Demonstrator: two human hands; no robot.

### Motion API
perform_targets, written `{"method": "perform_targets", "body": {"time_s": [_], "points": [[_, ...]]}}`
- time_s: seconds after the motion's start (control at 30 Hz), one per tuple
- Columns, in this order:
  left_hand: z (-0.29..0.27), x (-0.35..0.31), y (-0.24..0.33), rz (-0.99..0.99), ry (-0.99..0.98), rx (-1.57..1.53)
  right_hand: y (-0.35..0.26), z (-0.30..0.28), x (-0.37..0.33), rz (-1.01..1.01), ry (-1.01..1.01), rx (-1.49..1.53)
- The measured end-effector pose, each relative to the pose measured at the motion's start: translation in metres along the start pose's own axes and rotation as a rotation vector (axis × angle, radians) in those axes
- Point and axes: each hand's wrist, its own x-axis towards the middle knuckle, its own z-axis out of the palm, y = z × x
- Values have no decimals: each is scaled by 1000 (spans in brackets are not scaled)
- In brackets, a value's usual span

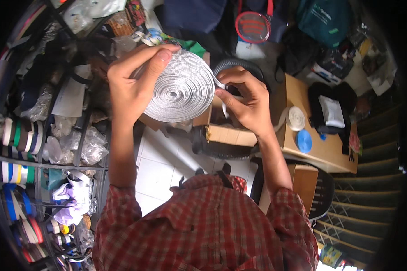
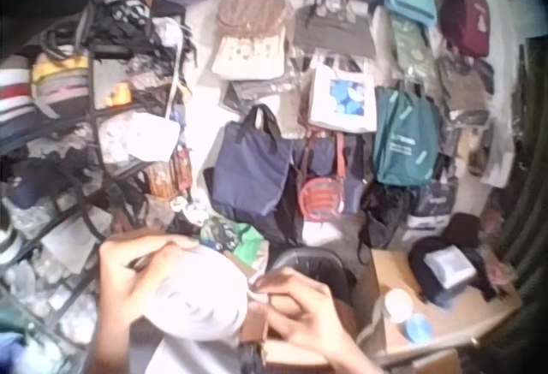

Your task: The person picks up rolls of textile material from boxes and shelves, handles them to check the edges, and places them onto specific shelves in a storage rack.

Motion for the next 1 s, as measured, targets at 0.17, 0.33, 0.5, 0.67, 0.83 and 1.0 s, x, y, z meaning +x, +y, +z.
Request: {"method": "perform_targets", "body": {"time_s": [0.17, 0.33, 0.5, 0.67, 0.83, 1.0], "points": [[-45, 9, 27, 65, 86, 180, -30, 28, 46, -336, 109, -348], [-82, -17, 63, -19, 317, 199, -59, 68, 64, -349, 18, -209], [-123, -57, 119, -9, 466, 396, -73, 107, 73, -507, -313, 274], [-143, -103, 194, 15, 651, 622, -130, 137, 55, -283, -400, 397], [-144, -155, 277, 13, 848, 794, -195, 156, 19, -499, -416, 513], [-116, -217, 330, 16, 1094, 944, -245, 177, -61, -386, -527, 728]]}}
